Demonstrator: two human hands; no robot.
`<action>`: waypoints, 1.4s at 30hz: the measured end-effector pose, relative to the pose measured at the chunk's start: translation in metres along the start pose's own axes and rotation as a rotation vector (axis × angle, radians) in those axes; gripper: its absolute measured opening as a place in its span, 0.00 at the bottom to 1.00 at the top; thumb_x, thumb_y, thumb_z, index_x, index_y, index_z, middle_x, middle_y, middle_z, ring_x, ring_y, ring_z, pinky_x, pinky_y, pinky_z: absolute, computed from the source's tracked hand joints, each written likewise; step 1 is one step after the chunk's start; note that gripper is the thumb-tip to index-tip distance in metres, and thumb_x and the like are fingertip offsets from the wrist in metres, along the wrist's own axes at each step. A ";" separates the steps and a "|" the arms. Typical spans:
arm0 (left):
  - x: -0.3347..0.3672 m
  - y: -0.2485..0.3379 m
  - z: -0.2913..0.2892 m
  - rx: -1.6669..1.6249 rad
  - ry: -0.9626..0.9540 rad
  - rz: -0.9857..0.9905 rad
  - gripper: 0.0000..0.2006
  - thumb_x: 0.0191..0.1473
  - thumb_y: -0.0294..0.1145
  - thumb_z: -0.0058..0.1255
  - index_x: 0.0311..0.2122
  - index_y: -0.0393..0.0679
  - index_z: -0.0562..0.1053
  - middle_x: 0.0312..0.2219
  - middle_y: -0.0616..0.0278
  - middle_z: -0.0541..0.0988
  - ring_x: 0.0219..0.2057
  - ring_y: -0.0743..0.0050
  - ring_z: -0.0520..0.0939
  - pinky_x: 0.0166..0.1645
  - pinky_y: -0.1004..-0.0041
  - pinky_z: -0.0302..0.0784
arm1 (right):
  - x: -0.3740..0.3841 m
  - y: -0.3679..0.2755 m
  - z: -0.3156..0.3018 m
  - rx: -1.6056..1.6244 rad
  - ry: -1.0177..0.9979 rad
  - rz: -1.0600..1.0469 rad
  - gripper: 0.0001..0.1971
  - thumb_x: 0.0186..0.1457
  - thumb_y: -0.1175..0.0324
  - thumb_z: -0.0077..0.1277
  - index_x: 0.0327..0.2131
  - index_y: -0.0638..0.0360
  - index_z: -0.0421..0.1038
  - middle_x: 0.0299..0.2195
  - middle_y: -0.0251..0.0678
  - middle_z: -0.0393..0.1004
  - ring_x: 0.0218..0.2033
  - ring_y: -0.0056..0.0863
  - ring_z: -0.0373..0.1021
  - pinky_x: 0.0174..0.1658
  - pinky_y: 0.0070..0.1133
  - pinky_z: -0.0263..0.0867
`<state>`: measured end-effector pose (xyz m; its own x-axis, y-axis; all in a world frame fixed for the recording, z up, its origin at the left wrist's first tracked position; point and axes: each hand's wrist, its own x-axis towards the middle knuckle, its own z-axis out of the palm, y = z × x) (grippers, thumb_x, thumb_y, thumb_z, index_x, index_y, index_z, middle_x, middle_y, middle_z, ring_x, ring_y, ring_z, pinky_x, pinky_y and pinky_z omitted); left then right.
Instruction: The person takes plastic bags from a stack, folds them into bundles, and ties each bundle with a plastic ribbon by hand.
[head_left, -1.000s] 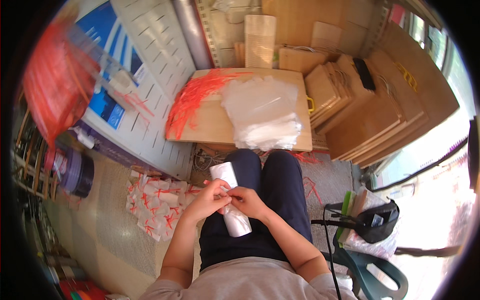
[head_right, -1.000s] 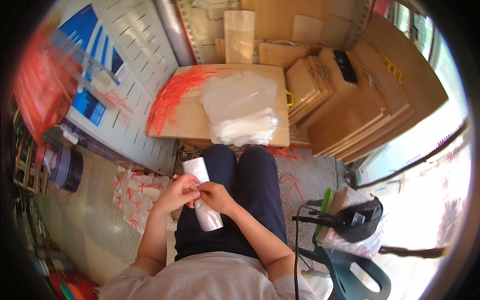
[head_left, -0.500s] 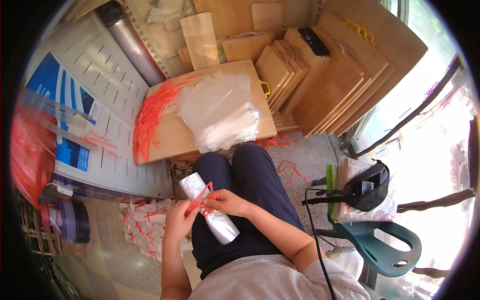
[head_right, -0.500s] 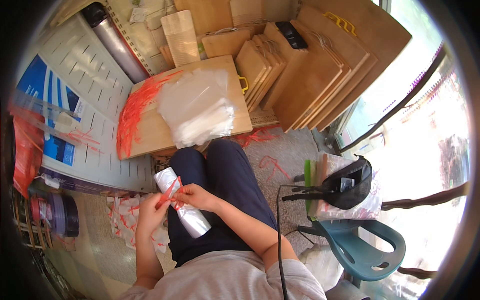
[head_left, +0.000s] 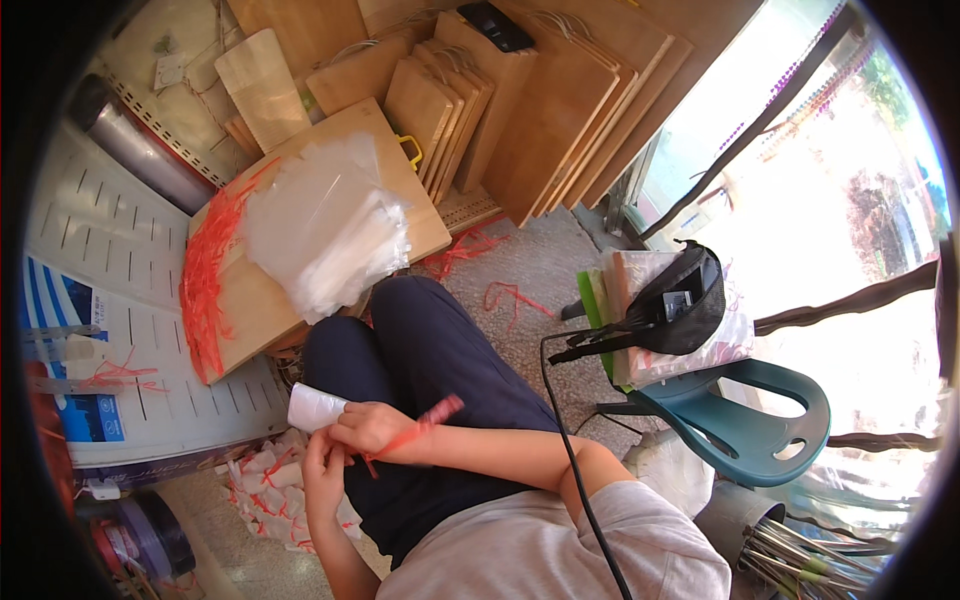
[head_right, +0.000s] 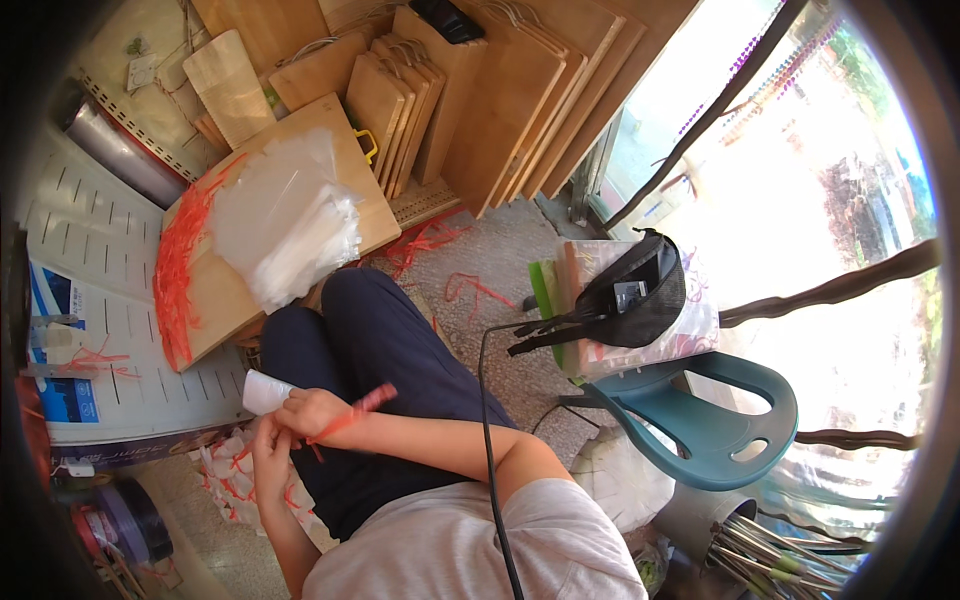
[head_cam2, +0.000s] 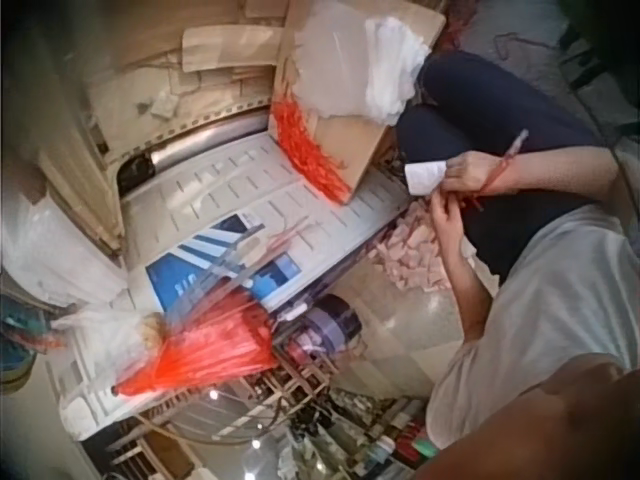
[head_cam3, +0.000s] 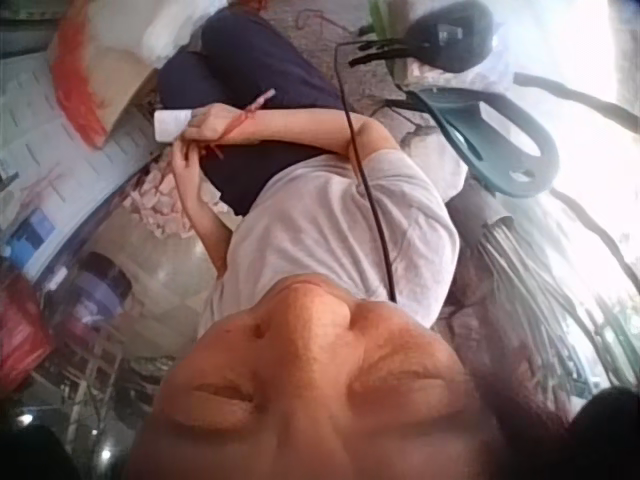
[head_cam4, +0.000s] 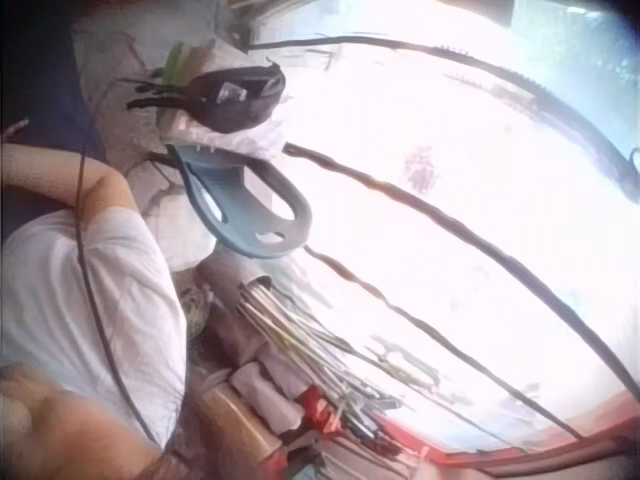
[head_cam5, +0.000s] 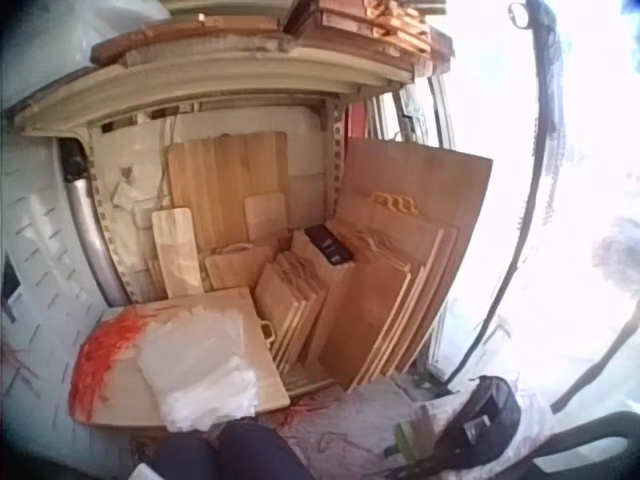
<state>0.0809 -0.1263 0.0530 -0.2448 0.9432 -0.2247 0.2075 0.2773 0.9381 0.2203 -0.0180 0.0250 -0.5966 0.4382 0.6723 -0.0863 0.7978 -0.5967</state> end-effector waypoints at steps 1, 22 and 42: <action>0.002 -0.003 -0.001 -0.051 0.010 -0.040 0.10 0.59 0.23 0.42 0.45 0.37 0.69 0.31 0.66 0.75 0.30 0.83 0.73 0.34 0.81 0.68 | -0.002 0.000 0.000 -0.002 -0.002 0.007 0.11 0.38 0.70 0.55 0.28 0.60 0.67 0.24 0.35 0.67 0.28 0.33 0.68 0.32 0.27 0.68; -0.026 -0.016 -0.031 0.733 0.353 0.176 0.04 0.52 0.22 0.48 0.34 0.38 0.73 0.26 0.53 0.73 0.30 0.61 0.76 0.35 0.69 0.71 | -0.010 0.020 -0.033 0.116 -0.275 0.323 0.08 0.43 0.69 0.52 0.15 0.57 0.66 0.17 0.35 0.65 0.24 0.34 0.68 0.27 0.29 0.65; -0.018 0.041 0.005 0.268 0.239 0.280 0.05 0.51 0.28 0.54 0.34 0.41 0.76 0.39 0.61 0.73 0.36 0.75 0.74 0.39 0.74 0.70 | -0.013 -0.001 -0.026 0.776 -0.364 0.609 0.08 0.57 0.72 0.52 0.39 0.62 0.75 0.29 0.29 0.72 0.26 0.14 0.65 0.29 0.15 0.63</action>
<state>0.0989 -0.1306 0.0938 -0.3490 0.9288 0.1247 0.5270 0.0845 0.8456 0.2491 -0.0136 0.0279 -0.9039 0.4222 0.0689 -0.1019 -0.0561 -0.9932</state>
